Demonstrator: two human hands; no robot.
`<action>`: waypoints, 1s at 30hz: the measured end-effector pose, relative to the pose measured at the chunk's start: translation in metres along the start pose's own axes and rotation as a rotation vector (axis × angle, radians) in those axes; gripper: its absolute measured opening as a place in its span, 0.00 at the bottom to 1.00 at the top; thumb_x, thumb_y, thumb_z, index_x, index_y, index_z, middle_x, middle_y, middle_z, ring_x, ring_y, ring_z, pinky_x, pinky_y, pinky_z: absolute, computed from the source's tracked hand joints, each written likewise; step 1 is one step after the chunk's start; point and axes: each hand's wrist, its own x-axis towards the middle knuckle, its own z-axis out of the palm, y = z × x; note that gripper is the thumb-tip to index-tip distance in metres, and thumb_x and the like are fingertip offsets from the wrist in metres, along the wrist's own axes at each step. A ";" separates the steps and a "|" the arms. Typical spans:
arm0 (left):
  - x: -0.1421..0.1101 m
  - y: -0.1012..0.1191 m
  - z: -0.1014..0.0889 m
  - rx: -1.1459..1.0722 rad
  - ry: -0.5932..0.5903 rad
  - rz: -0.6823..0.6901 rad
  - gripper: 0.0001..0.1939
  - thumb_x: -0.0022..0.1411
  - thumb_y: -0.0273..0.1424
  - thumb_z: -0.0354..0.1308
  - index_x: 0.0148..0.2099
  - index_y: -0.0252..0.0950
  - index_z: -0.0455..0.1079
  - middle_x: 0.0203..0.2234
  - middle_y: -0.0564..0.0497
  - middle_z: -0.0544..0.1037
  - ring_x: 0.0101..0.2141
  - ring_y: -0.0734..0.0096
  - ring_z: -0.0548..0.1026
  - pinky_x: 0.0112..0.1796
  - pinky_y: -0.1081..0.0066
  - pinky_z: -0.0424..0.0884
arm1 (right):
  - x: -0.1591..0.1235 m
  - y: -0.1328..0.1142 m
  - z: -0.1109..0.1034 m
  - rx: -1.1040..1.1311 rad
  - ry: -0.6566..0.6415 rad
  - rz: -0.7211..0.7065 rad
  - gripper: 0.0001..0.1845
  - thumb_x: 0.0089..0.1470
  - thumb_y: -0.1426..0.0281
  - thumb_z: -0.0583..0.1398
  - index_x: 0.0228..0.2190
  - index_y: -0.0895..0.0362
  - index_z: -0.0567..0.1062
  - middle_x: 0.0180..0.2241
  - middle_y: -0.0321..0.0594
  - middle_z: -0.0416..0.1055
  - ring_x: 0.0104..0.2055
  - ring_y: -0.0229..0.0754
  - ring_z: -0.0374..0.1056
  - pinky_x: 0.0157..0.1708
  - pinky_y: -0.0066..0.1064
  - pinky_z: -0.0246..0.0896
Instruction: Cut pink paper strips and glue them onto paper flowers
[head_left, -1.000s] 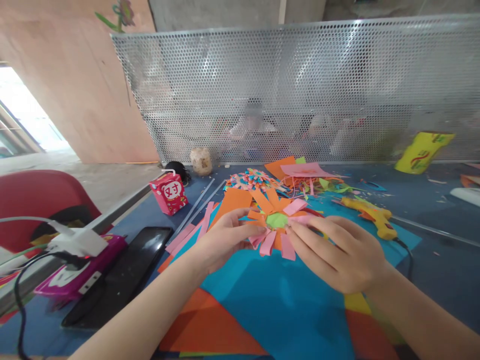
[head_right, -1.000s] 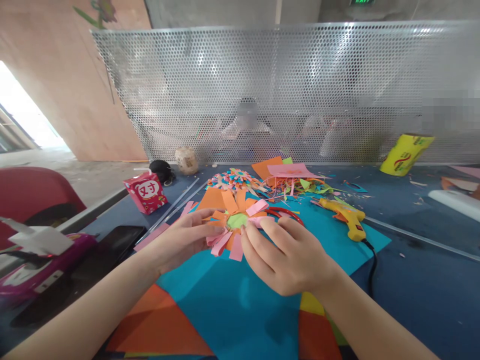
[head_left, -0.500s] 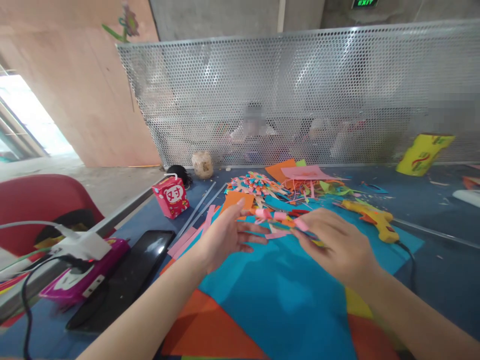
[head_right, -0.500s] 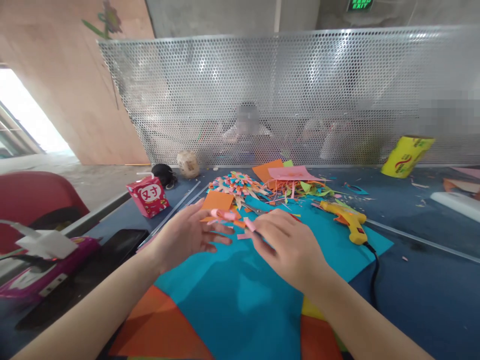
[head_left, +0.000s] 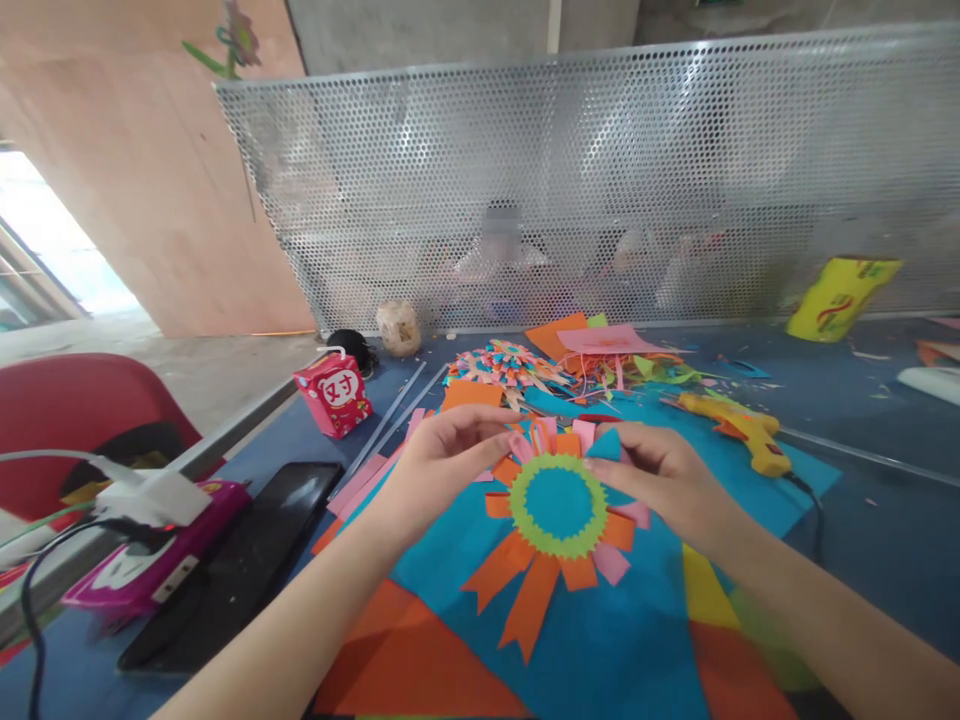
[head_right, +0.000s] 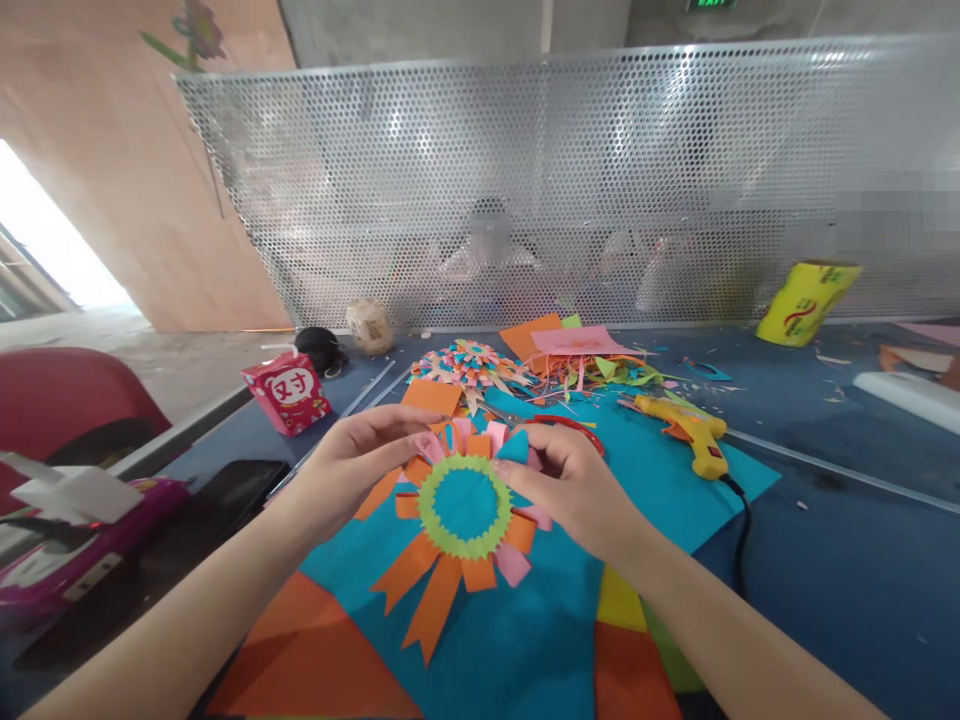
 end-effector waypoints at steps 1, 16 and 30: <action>0.000 -0.001 0.000 0.001 0.000 -0.002 0.11 0.51 0.32 0.58 0.39 0.35 0.71 0.29 0.50 0.76 0.31 0.72 0.71 0.33 0.73 0.65 | 0.000 0.000 0.000 -0.001 -0.001 -0.002 0.13 0.47 0.64 0.57 0.17 0.57 0.64 0.14 0.30 0.55 0.18 0.32 0.54 0.17 0.25 0.49; 0.003 0.002 -0.005 -0.046 0.076 -0.067 0.10 0.50 0.32 0.59 0.37 0.36 0.72 0.27 0.51 0.75 0.28 0.76 0.72 0.28 0.76 0.65 | 0.000 -0.001 -0.002 0.024 -0.033 0.020 0.14 0.49 0.64 0.57 0.17 0.56 0.63 0.12 0.27 0.53 0.14 0.30 0.51 0.15 0.23 0.46; 0.003 0.003 -0.008 -0.059 0.067 -0.020 0.10 0.47 0.26 0.62 0.36 0.35 0.72 0.25 0.54 0.76 0.27 0.80 0.73 0.29 0.81 0.67 | 0.001 -0.002 -0.003 0.056 -0.037 0.045 0.14 0.49 0.65 0.57 0.17 0.56 0.62 0.11 0.26 0.52 0.14 0.30 0.50 0.16 0.25 0.44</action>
